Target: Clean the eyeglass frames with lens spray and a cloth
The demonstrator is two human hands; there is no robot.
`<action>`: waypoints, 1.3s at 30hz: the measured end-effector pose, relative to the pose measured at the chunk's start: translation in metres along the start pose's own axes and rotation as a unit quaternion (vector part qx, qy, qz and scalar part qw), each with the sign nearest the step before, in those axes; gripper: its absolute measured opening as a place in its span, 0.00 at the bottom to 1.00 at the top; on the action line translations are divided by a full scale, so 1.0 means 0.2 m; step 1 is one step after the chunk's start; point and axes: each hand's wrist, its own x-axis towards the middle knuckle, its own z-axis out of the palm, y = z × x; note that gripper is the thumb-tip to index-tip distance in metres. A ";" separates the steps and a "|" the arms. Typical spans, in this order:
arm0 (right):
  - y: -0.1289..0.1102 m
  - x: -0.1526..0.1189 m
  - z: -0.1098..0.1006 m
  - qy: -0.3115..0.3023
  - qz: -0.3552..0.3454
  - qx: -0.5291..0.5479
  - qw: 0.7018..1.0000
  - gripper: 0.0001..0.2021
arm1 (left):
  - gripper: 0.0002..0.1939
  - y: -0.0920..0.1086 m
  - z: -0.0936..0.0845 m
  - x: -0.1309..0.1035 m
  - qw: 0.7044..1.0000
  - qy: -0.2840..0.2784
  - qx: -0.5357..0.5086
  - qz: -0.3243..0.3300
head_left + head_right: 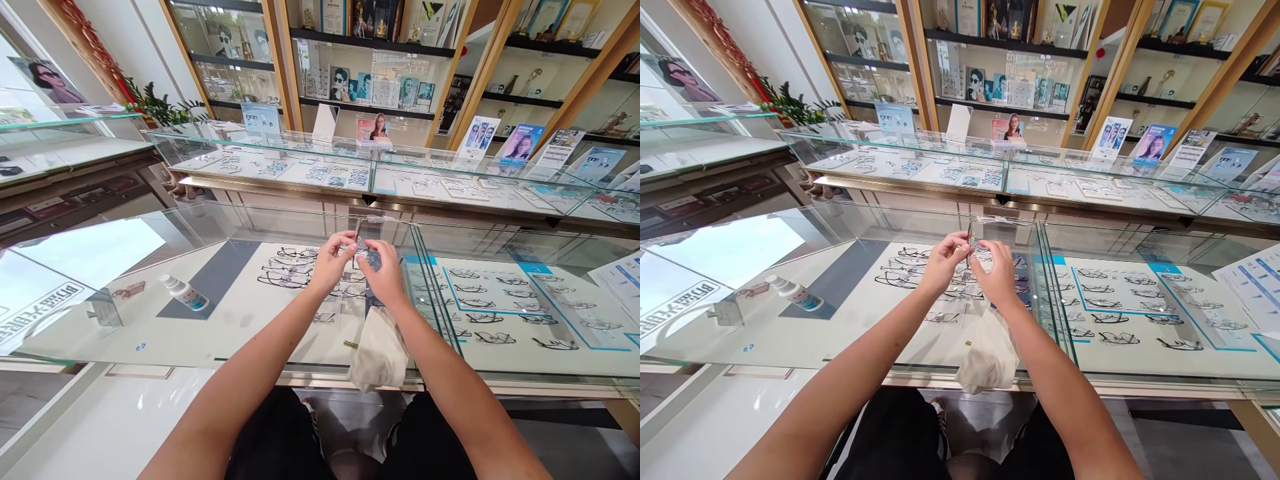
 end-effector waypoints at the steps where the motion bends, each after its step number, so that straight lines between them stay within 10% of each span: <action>1: 0.00 0.00 0.01 -0.015 -0.006 0.006 1.000 0.13 | 0.17 0.00 0.01 -0.01 1.000 -0.014 -0.003 -0.006; 11: 0.03 0.00 0.04 -0.033 0.017 0.085 0.996 0.12 | 0.15 0.03 0.04 0.00 0.997 -0.048 -0.021 -0.056; 17: 0.07 0.03 -0.01 0.004 0.028 0.084 0.996 0.13 | 0.24 0.21 0.02 -0.18 0.985 0.045 0.162 -0.038; 20: 0.10 0.04 -0.03 0.033 0.025 0.066 0.997 0.14 | 0.22 0.31 -0.12 -0.36 0.957 0.184 0.216 0.066; 23: 0.13 0.04 -0.05 0.033 0.016 0.050 0.998 0.15 | 0.20 0.35 -0.37 -0.49 0.839 0.418 0.308 0.163; 28: 0.17 0.05 -0.07 0.046 0.020 0.033 0.998 0.15 | 0.37 0.27 -0.83 -0.54 0.730 0.565 0.384 0.019; 33: 0.22 0.08 -0.10 0.062 0.040 0.025 0.997 0.16 | 0.18 0.22 -1.07 -0.54 0.790 0.465 0.366 -0.160; 39: 0.23 0.10 -0.13 0.088 0.061 0.041 0.993 0.17 | 0.06 0.27 -1.02 -0.50 0.835 0.409 0.342 -0.137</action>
